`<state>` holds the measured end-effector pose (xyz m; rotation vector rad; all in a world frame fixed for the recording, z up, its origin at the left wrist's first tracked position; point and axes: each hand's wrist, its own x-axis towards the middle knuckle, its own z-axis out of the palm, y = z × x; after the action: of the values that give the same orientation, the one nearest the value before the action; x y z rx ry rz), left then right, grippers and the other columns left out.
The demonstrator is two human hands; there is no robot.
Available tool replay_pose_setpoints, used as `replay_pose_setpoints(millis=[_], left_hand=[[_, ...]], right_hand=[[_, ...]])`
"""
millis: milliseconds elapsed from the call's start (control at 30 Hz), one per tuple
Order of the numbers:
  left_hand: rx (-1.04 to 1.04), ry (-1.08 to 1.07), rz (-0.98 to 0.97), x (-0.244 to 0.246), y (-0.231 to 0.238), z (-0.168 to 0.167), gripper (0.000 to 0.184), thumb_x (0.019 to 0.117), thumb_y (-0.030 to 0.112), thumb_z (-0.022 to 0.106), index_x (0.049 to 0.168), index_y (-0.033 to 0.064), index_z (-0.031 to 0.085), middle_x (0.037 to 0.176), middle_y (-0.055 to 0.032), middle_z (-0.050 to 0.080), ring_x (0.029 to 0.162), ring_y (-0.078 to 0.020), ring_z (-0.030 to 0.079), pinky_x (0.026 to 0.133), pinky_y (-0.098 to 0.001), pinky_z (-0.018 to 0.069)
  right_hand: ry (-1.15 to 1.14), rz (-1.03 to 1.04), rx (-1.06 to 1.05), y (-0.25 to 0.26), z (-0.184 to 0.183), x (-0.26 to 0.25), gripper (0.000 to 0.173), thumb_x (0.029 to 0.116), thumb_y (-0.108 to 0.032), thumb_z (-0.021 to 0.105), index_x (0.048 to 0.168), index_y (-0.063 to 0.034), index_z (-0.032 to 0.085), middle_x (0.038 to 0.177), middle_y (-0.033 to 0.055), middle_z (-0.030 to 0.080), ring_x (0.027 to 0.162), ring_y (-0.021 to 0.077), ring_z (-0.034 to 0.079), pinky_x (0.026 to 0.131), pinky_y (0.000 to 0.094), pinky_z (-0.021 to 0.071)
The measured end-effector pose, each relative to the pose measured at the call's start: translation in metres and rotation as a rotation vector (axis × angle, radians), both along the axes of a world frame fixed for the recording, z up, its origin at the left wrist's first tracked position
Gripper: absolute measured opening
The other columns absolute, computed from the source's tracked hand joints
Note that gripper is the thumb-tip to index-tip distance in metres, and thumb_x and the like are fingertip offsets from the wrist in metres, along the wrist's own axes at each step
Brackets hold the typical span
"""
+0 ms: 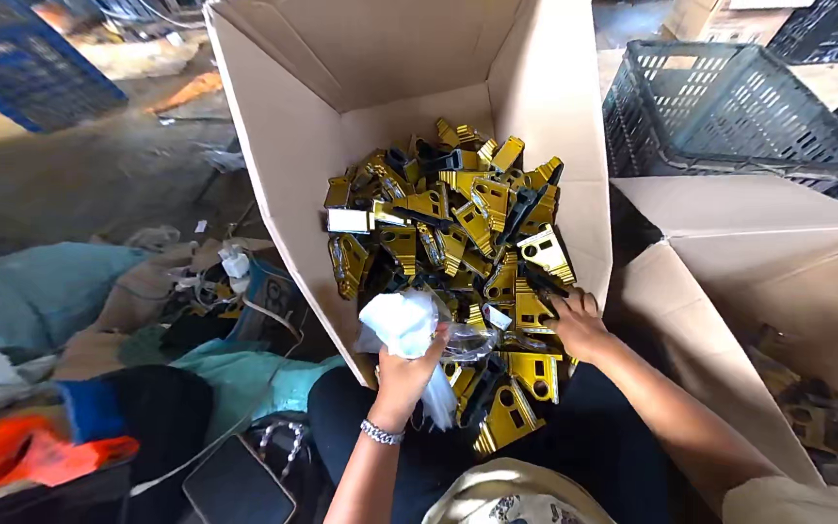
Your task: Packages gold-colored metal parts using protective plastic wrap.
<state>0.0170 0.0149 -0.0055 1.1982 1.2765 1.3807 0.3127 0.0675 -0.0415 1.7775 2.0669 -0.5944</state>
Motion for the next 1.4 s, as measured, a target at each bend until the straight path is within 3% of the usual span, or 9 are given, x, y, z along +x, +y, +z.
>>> replay_pose_setpoints(millis=[200,367,467,633,733,833,1067,1200,1400], left_hand=[[0.071,0.018,0.095,0.015,0.007,0.005,0.043,0.0786,0.007,0.083,0.113,-0.0074,0.061,0.096,-0.0045,0.073,0.089,-0.0065,0.071,0.084,-0.0252,0.0606],[0.122,0.266,0.067,0.024,0.016,-0.001,0.051,0.0783,0.014,0.084,0.115,-0.0132,0.062,0.104,-0.0117,0.073,0.099,-0.0031,0.069,0.094,-0.0213,0.0556],[0.252,0.235,0.045,0.044,0.023,0.0,0.048,0.0754,0.01,0.085,0.111,-0.0144,0.063,0.101,-0.01,0.074,0.096,-0.0011,0.07,0.092,-0.0196,0.0568],[-0.032,-0.06,-0.11,0.082,0.013,0.022,0.042,0.0788,0.006,0.081,0.114,-0.0064,0.061,0.097,-0.0049,0.073,0.092,-0.0066,0.071,0.087,-0.0251,0.0597],[-0.072,-0.142,-0.103,0.092,0.012,0.029,0.036,0.0814,0.0,0.077,0.113,-0.0052,0.061,0.095,-0.0033,0.073,0.09,-0.0064,0.071,0.085,-0.0249,0.0602],[0.032,0.089,-0.107,0.084,0.009,0.017,0.038,0.0828,0.006,0.076,0.114,-0.0105,0.062,0.099,-0.0085,0.072,0.093,-0.005,0.07,0.088,-0.024,0.058],[0.405,0.793,-0.028,0.063,0.012,-0.007,0.056,0.0712,0.031,0.081,0.1,-0.0162,0.069,0.096,-0.0297,0.072,0.094,-0.0446,0.071,0.086,-0.0588,0.055],[0.288,0.502,0.1,0.061,0.006,-0.006,0.055,0.0804,0.012,0.08,0.116,-0.0236,0.057,0.106,-0.0314,0.068,0.102,-0.0297,0.07,0.096,-0.0413,0.0548],[0.312,0.391,-0.25,0.066,-0.029,0.013,0.045,0.0761,0.015,0.079,0.102,-0.0191,0.064,0.093,-0.0162,0.073,0.09,-0.0068,0.069,0.086,-0.0229,0.0545]], right_hand=[[0.262,-0.151,0.168,-0.01,0.008,0.0,0.037,0.0955,-0.028,0.07,0.125,-0.0045,0.07,0.165,0.0235,0.026,0.152,0.0504,0.013,0.118,0.0711,0.0091],[1.34,-0.629,0.407,-0.026,0.037,0.012,0.067,0.0855,-0.037,0.073,0.136,0.003,0.054,0.14,0.0101,0.057,0.126,0.0143,0.056,0.104,0.0321,0.0494],[1.743,-0.51,0.33,-0.041,0.061,0.009,0.075,0.082,-0.021,0.081,0.141,0.0004,0.039,0.132,0.0138,0.064,0.101,0.025,0.072,0.081,0.0411,0.0641],[1.332,-0.419,0.253,-0.061,0.064,-0.029,0.07,0.0868,-0.019,0.077,0.143,0.006,0.044,0.125,0.0128,0.064,0.11,0.0102,0.065,0.096,0.0272,0.0553],[0.859,-0.352,0.517,-0.054,0.054,-0.051,0.041,0.0849,-0.009,0.073,0.121,0.0071,0.064,0.124,0.0263,0.064,0.108,0.0336,0.067,0.092,0.0484,0.0562],[0.632,-0.173,0.132,-0.052,0.059,-0.07,0.054,0.0947,-0.014,0.066,0.145,-0.001,0.05,0.146,0.0279,0.049,0.118,0.0439,0.062,0.097,0.0587,0.0512],[1.172,-0.471,0.055,-0.033,0.034,-0.077,0.077,0.0814,-0.005,0.079,0.148,0.0055,0.042,0.138,0.0245,0.057,0.129,0.0279,0.057,0.111,0.042,0.045],[1.562,-0.635,-0.015,-0.037,0.03,-0.081,0.053,0.0915,-0.008,0.071,0.14,0.0035,0.052,0.133,0.0183,0.06,0.118,0.0189,0.06,0.101,0.0362,0.0502],[1.627,-0.759,0.22,-0.037,0.013,-0.066,0.035,0.0873,-0.004,0.07,0.117,0.0051,0.054,0.101,0.0096,0.063,0.088,0.011,0.063,0.081,0.0291,0.0555]])
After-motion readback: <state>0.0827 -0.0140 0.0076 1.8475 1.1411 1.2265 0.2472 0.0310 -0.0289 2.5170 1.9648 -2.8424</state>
